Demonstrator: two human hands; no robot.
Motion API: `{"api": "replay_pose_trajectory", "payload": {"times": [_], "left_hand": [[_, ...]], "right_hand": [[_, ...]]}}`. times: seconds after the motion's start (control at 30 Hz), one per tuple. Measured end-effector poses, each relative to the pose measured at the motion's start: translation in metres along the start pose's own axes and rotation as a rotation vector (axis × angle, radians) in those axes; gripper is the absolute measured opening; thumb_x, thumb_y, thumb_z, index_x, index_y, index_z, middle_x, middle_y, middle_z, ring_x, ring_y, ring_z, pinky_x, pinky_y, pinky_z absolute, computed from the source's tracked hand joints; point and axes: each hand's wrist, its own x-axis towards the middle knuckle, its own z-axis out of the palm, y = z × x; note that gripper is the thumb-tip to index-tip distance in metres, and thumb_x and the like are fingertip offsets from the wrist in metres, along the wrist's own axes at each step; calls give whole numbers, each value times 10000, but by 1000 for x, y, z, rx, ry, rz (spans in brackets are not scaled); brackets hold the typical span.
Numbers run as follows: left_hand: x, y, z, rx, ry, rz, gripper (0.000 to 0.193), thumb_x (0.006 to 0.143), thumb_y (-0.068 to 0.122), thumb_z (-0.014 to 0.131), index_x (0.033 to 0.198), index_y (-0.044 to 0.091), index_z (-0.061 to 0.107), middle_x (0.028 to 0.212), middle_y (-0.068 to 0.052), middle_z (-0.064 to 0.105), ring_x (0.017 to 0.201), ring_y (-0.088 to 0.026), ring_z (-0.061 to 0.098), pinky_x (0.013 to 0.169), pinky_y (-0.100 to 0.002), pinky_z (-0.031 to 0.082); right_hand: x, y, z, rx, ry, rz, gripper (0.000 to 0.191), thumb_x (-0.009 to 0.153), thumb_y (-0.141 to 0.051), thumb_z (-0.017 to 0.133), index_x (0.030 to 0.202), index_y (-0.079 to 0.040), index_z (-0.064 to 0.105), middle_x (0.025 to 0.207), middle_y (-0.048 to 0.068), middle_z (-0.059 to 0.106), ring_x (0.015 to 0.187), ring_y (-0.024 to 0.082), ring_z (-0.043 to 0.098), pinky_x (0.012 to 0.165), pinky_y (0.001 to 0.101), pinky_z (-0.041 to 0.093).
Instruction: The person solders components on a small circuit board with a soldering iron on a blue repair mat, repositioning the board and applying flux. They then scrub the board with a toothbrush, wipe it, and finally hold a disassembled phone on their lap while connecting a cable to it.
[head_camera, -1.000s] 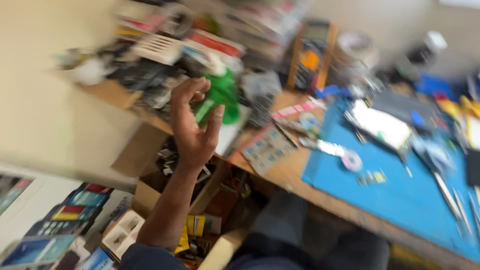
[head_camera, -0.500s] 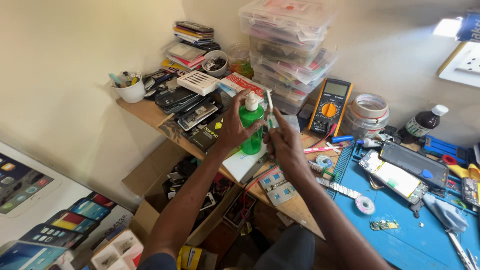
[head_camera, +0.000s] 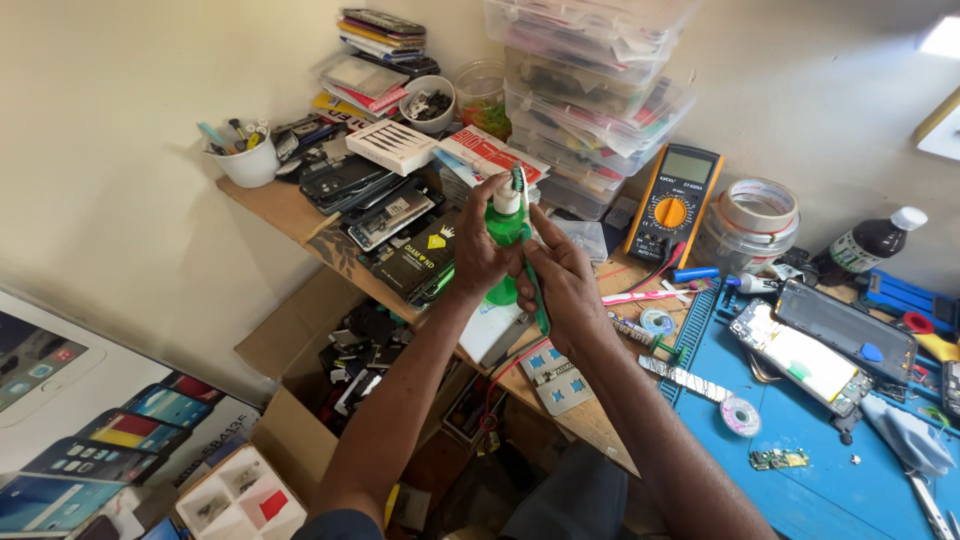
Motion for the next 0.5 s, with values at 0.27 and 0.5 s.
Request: {"api": "replay_pose_trajectory", "payload": {"times": [0.27,0.5], "left_hand": [[-3,-3,2,-9,5,71,690,910,289,774,1502,103,472,1335,-145,621,1212,-322,670,1072,-434,537],[-4,-1,-1,14,-2,92,728,982,440,733,1530,74,424,1369,-162,593,1259,-324,642,1074,-439,522]], "right_hand": [[-6,-5,7,-54,21,-2,629,1045,-140,475,1638,-93,271,764,14,578,554,68,482,461,217,411],[-6,0,8,-88,24,-21,634,1059,-152,468,1642,-90,226,743,24,562,555,71,475,457,223,403]]}}
